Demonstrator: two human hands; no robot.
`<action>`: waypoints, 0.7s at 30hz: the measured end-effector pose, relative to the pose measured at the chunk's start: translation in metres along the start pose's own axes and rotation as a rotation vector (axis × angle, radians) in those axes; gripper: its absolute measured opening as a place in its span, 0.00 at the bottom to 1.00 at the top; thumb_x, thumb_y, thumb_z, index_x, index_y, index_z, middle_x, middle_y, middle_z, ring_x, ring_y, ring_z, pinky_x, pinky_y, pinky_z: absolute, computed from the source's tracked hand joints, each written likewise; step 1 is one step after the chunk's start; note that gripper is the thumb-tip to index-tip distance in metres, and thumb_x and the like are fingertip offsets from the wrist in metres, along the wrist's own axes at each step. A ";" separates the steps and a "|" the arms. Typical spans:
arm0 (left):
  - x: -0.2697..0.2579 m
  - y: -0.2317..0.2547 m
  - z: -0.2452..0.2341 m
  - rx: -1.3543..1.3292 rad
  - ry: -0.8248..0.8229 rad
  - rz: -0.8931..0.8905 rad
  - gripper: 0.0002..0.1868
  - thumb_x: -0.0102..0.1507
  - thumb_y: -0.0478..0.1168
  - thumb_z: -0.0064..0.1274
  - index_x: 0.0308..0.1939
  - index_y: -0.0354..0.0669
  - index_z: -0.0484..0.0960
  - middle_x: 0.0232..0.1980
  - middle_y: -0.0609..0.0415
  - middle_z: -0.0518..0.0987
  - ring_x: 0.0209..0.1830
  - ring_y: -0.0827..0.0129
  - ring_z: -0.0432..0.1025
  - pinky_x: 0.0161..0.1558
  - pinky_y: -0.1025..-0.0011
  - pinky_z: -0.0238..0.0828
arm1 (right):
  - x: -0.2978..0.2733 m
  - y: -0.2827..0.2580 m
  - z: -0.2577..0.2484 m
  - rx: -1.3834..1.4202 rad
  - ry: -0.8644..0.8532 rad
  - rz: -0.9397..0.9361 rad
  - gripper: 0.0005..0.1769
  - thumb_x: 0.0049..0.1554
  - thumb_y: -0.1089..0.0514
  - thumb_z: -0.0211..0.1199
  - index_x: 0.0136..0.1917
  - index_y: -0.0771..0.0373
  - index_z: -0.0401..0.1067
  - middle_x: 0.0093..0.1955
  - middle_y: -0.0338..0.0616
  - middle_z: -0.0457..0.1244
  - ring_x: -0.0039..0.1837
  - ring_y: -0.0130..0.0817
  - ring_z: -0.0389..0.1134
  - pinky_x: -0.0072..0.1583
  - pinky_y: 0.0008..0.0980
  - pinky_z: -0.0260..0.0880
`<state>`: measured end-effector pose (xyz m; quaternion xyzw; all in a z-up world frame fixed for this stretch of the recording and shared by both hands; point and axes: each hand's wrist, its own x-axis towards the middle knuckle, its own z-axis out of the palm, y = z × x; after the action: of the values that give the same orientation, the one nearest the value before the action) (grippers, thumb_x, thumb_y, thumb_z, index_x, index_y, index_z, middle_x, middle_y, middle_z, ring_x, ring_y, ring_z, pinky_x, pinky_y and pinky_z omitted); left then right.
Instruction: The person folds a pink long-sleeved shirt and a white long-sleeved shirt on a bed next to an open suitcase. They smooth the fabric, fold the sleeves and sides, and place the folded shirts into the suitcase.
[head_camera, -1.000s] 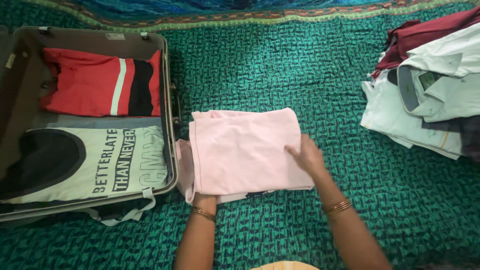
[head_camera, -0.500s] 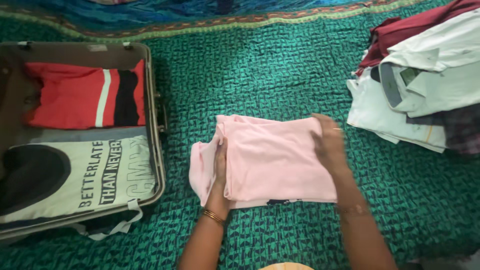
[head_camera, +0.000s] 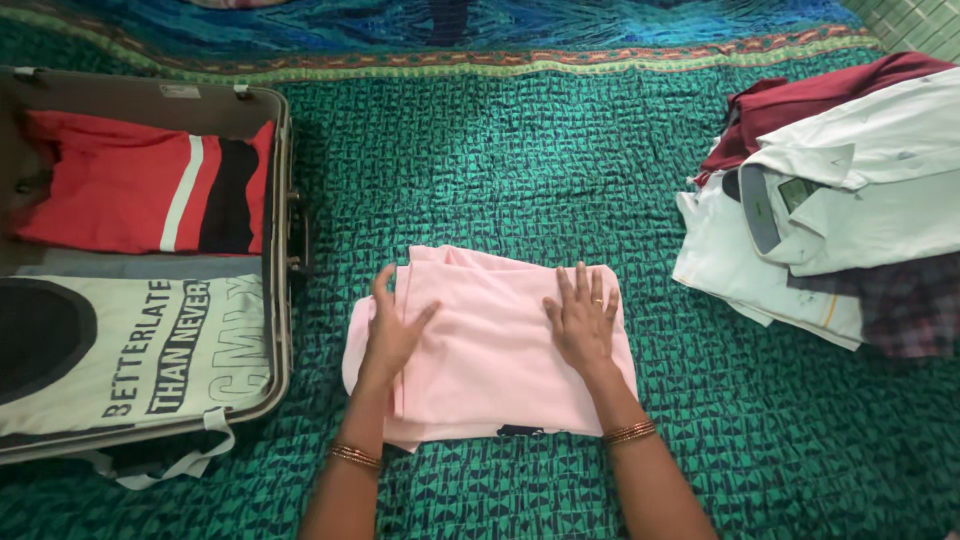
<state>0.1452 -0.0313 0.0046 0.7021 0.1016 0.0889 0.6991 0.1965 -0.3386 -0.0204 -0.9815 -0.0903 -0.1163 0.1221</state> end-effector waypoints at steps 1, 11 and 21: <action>-0.005 0.011 -0.001 0.141 -0.056 0.086 0.45 0.56 0.35 0.64 0.74 0.48 0.57 0.63 0.39 0.76 0.64 0.55 0.71 0.63 0.62 0.65 | 0.001 -0.001 -0.004 0.002 -0.013 0.001 0.35 0.65 0.38 0.48 0.80 0.53 0.56 0.84 0.53 0.43 0.85 0.54 0.36 0.77 0.62 0.26; -0.001 0.074 -0.022 0.739 -0.037 -0.180 0.52 0.53 0.41 0.62 0.78 0.52 0.51 0.84 0.46 0.48 0.71 0.44 0.60 0.67 0.53 0.62 | -0.002 -0.010 -0.021 -0.012 -0.058 -0.017 0.36 0.64 0.36 0.47 0.79 0.56 0.55 0.84 0.55 0.42 0.84 0.56 0.35 0.76 0.64 0.27; -0.024 0.004 0.109 1.277 -0.259 0.501 0.24 0.66 0.48 0.46 0.65 0.47 0.73 0.79 0.46 0.62 0.83 0.55 0.52 0.80 0.49 0.43 | -0.016 -0.035 0.002 0.004 0.014 -0.340 0.34 0.68 0.40 0.43 0.82 0.57 0.53 0.85 0.50 0.45 0.86 0.51 0.40 0.80 0.56 0.37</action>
<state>0.1516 -0.1429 0.0085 0.9830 -0.1150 0.0859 0.1144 0.1747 -0.3072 -0.0185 -0.9509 -0.2547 -0.1421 0.1032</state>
